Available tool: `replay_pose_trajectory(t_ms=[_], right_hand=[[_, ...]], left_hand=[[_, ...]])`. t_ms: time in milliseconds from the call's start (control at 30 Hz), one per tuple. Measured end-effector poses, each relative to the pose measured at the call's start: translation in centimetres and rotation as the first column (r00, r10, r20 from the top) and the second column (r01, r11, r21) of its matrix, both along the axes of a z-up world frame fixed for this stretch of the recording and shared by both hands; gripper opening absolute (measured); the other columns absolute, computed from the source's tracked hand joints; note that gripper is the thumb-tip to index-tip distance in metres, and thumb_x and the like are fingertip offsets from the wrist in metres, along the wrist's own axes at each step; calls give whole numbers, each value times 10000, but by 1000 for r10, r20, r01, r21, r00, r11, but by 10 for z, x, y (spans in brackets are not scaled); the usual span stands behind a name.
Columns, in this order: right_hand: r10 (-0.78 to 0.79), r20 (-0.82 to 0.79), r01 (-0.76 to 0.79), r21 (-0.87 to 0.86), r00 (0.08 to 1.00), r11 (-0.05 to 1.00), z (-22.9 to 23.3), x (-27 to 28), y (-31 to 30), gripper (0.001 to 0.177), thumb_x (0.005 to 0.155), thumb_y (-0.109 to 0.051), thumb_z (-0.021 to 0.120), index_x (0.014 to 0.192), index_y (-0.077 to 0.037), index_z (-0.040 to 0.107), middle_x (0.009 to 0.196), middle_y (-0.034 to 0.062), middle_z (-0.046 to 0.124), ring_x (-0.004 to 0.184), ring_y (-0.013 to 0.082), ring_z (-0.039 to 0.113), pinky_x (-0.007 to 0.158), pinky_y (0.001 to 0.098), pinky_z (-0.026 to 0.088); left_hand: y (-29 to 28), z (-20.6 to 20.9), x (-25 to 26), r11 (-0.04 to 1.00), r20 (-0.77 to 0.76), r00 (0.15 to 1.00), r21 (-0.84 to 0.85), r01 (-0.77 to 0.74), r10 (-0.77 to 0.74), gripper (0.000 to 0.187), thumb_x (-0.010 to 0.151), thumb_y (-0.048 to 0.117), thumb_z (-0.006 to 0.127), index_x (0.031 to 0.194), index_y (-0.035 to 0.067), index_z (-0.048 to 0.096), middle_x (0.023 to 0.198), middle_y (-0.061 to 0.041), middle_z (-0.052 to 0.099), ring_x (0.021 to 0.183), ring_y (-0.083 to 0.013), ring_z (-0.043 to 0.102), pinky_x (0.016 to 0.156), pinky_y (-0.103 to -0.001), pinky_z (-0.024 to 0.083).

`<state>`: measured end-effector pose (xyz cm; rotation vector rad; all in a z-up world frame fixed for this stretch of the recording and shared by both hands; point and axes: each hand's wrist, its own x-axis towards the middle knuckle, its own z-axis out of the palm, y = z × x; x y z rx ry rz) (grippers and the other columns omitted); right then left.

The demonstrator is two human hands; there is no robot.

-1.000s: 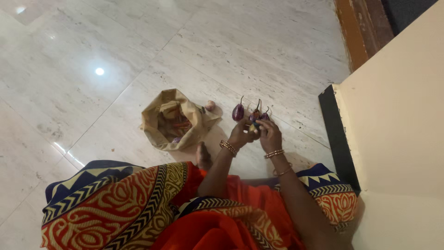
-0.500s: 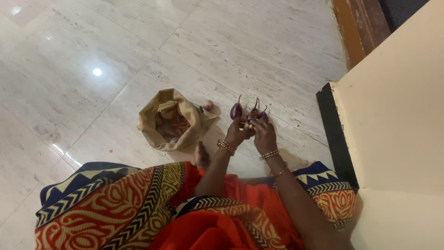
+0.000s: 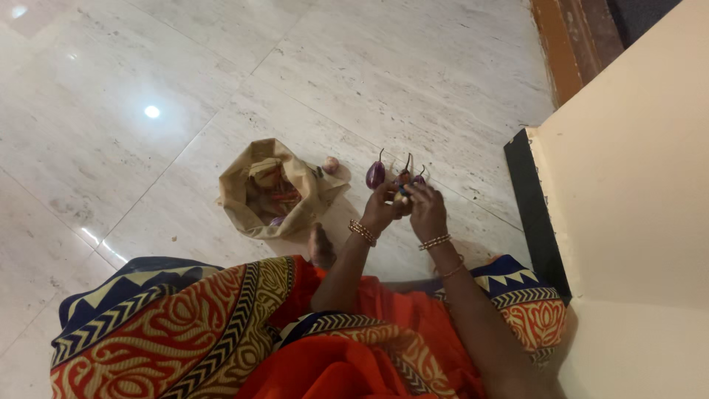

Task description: The person sits on a tiled floor and peels a potato using a small knife. After finishing the potato, the person picks up a small eggplant and begins peeling it as well. A cloth bag and other vegetables are visible nearby.

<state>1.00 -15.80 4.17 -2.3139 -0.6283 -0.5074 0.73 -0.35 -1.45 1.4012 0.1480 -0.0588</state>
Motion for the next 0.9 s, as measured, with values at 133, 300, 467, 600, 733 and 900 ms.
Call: replay_pose_trajectory(t_ms=[133,300,467,600,733,900], right_hand=[[65,14,-64,-57,998,996,-6,-1,6,298,974,-41,562,1212,-92,734,1208,127,711,1090,330,658,981,451,508],[37,-22,-36,29,999,999,2,0,1,297,970,-50,558,1179,-114,759,1190,130,711,1056,356,637,960,442,509],[43,-195,4,231,980,973,19,4,-6,229,989,-93,593,1149,-118,754,1167,96,734,1068,285,715,934,380,574],[38,-271,48,306,962,951,28,1,-7,238,971,-91,608,1159,-101,753,1164,103,735,1052,283,729,905,371,581],[11,-148,14,166,989,986,20,-2,2,270,983,-74,593,1204,-109,744,1205,130,711,1090,323,675,945,414,555],[54,15,-55,50,998,997,7,-3,4,321,954,-15,576,1220,-108,732,1235,145,702,1157,361,615,1011,464,516]], left_hand=[[-2,-13,2,994,-33,996,-65,-86,84,369,930,143,740,1233,35,557,1018,-94,667,784,-131,687,616,-258,591],[1,-5,2,999,-20,1000,-41,-7,6,367,920,145,751,1219,58,557,1034,-72,659,815,-114,663,621,-252,577],[2,5,0,996,51,996,-31,79,-77,330,928,140,763,1185,28,590,1080,-70,680,838,-125,653,610,-261,559],[1,7,1,998,68,997,-42,45,-42,367,916,178,757,1207,45,577,1084,-82,688,865,-120,673,630,-254,588],[-3,5,5,997,2,998,-50,-61,61,390,919,224,748,1213,53,558,1045,-101,680,842,-135,686,622,-258,589],[0,2,3,995,60,994,51,-89,86,364,944,192,742,1219,42,555,1027,-106,680,812,-140,670,611,-264,568]])
